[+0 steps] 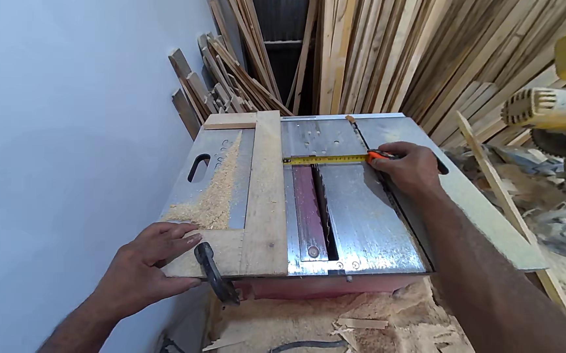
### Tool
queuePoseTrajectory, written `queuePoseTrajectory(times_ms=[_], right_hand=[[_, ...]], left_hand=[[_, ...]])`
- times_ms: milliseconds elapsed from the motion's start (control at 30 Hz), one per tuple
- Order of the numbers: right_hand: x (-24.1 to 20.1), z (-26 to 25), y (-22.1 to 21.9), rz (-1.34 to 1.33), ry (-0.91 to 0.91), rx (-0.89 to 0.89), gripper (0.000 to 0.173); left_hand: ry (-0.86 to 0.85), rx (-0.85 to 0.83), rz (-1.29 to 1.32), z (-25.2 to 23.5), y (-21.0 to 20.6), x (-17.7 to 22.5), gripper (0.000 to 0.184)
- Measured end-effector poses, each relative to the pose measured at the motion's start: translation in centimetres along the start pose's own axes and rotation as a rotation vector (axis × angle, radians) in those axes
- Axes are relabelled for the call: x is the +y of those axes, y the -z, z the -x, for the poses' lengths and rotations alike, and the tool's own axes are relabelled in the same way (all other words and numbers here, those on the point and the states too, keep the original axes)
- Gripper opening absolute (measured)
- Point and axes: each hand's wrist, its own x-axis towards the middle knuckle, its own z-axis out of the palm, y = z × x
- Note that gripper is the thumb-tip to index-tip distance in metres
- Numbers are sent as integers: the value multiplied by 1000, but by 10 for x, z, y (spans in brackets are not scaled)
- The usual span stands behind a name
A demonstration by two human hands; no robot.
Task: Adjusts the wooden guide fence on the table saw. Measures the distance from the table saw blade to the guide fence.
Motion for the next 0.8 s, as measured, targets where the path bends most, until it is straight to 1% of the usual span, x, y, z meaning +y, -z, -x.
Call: queuePoseTrajectory(times_ms=[267,533,800], right_hand=[[2,-2,0,-19,11,-5,33],[4,-3,-1,-22,25,-2,34],[4,-6,-1,1,37,-17,34]], left_hand=[[14,-12,11,0,1,0,63],[6,24,-6,-1,-2,3,62],[16,25,3,-2,-2,2,61]])
